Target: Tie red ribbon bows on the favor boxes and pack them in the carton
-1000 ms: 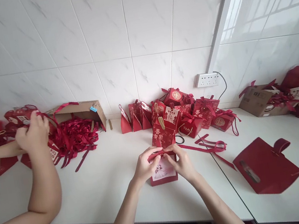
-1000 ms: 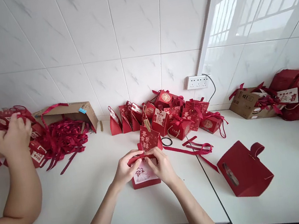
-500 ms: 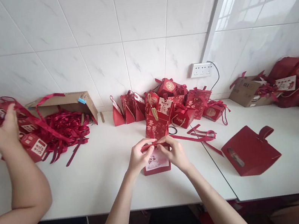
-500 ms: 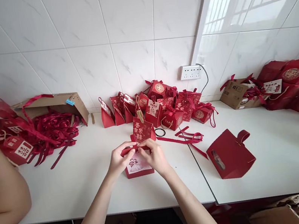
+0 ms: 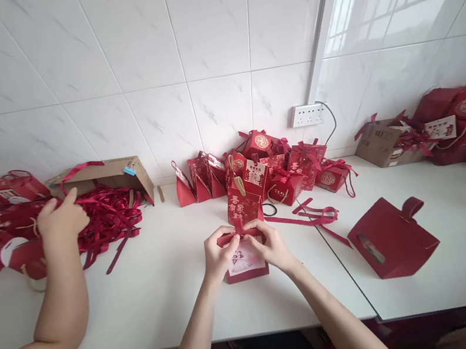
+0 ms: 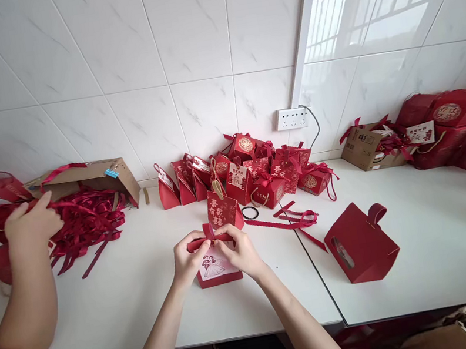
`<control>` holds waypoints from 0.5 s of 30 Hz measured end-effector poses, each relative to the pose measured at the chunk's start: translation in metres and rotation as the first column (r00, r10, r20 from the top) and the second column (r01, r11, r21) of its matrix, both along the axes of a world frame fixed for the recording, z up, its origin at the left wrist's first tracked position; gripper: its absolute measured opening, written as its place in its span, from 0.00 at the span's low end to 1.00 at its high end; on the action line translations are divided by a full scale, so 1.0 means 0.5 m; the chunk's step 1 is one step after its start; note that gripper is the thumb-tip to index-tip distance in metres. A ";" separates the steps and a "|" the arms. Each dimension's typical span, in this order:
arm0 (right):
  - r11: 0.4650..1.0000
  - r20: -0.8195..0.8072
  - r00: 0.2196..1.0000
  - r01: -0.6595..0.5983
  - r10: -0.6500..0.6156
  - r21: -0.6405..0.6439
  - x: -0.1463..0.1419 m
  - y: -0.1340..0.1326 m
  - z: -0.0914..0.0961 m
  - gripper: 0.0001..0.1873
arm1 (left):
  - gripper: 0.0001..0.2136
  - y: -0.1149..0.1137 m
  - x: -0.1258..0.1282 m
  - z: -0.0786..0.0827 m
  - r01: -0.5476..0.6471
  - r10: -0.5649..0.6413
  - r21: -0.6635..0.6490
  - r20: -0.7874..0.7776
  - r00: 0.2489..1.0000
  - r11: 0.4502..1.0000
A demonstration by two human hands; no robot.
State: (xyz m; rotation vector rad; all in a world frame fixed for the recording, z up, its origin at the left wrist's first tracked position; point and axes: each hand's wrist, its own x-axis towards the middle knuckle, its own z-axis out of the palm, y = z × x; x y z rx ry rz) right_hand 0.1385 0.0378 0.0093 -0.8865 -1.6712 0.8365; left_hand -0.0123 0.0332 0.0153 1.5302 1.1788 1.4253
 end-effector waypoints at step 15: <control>0.996 -0.083 0.992 0.090 -0.090 0.001 -0.019 -0.003 -0.012 0.07 | 0.08 -0.003 0.006 -0.005 -0.035 0.038 -0.040 0.062 0.997 0.999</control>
